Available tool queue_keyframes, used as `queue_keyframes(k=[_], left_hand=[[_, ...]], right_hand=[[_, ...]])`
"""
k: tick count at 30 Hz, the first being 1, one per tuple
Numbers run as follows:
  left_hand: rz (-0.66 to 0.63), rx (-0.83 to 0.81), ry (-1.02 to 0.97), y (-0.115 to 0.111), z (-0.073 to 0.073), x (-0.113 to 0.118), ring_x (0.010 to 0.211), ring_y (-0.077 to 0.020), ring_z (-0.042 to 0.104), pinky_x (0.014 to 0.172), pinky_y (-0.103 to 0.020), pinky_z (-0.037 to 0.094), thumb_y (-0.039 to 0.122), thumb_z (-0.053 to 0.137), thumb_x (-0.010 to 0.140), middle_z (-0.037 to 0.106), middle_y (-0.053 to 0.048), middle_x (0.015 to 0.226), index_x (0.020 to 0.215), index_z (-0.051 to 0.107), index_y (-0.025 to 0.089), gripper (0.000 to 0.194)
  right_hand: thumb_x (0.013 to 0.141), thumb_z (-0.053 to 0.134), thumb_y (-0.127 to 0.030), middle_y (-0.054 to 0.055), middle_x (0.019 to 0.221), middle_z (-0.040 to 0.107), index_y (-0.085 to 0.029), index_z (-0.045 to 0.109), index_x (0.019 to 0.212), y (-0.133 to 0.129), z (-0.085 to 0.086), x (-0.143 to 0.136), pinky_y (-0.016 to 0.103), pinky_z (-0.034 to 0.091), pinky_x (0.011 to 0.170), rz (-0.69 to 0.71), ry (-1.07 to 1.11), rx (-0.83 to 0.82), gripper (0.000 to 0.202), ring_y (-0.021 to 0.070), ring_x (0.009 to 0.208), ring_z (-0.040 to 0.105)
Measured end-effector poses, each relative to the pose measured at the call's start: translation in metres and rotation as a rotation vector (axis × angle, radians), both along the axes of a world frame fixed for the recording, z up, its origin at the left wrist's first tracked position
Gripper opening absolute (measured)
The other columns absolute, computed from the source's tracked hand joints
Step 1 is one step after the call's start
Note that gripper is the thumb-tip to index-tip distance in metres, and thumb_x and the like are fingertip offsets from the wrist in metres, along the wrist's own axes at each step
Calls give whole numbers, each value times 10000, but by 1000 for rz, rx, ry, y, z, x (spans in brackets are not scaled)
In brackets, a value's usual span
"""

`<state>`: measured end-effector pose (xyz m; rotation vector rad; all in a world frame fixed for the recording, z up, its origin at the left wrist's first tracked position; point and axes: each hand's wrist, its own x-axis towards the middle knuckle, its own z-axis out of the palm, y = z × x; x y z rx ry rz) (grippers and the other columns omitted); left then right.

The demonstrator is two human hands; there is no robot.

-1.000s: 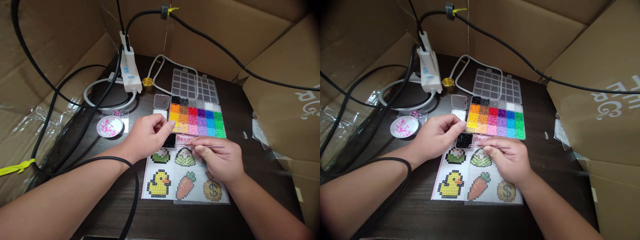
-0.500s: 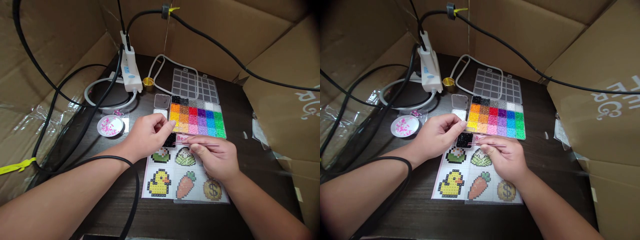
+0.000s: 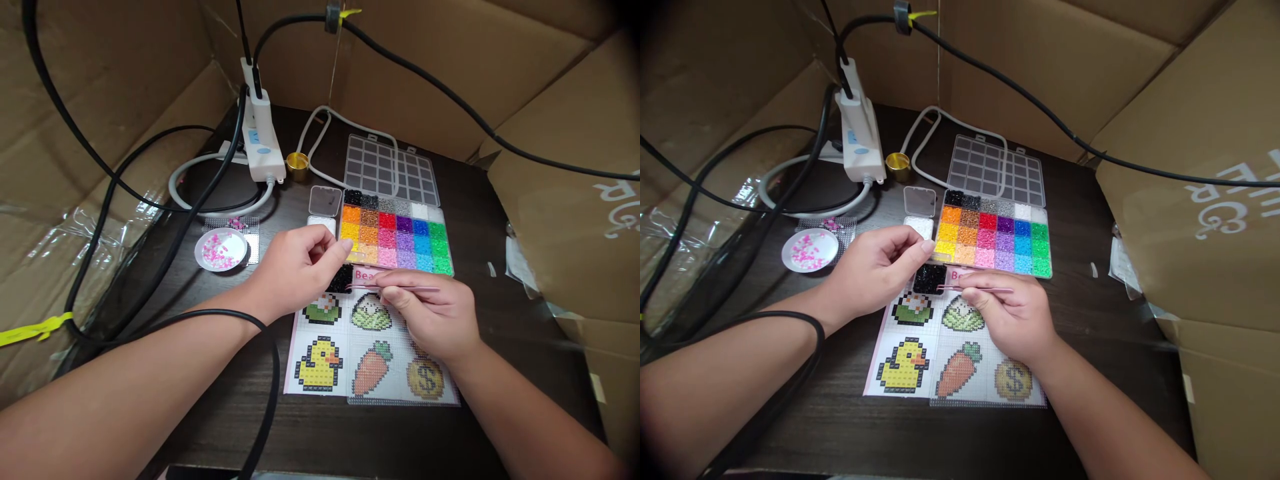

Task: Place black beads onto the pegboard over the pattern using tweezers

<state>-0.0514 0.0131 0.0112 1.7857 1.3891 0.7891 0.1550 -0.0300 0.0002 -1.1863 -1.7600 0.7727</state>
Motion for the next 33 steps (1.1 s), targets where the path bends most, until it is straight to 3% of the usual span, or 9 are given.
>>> queue_keyframes(k=[13,19,25,33], left_hand=[[7,12,2,0,0,0,503,-89,416,496,-228,315,457,528,869,483,38,529,632,528,168,374],[7,-3,2,0,1,0,504,-96,416,498,-233,314,464,523,869,482,35,520,634,524,170,377],[9,16,17,1,1,1,515,-95,401,508,-240,308,460,525,864,469,37,530,624,514,169,377],[20,-7,8,0,3,0,521,-94,397,515,-242,313,460,525,860,460,40,530,624,505,170,375]], right_hand=[[835,662,-162,20,851,780,-252,769,867,-2,-2,3,302,639,702,-2,-13,-27,143,170,739,736],[843,669,-208,13,702,747,-233,768,895,-4,-5,4,261,620,557,-47,43,-94,114,141,563,687],[843,678,-207,-1,663,725,-249,766,921,-6,-4,9,228,581,510,-57,95,-129,125,125,547,668],[826,668,-125,39,831,772,-227,766,886,-4,-1,26,294,610,635,181,83,-117,153,162,691,718]])
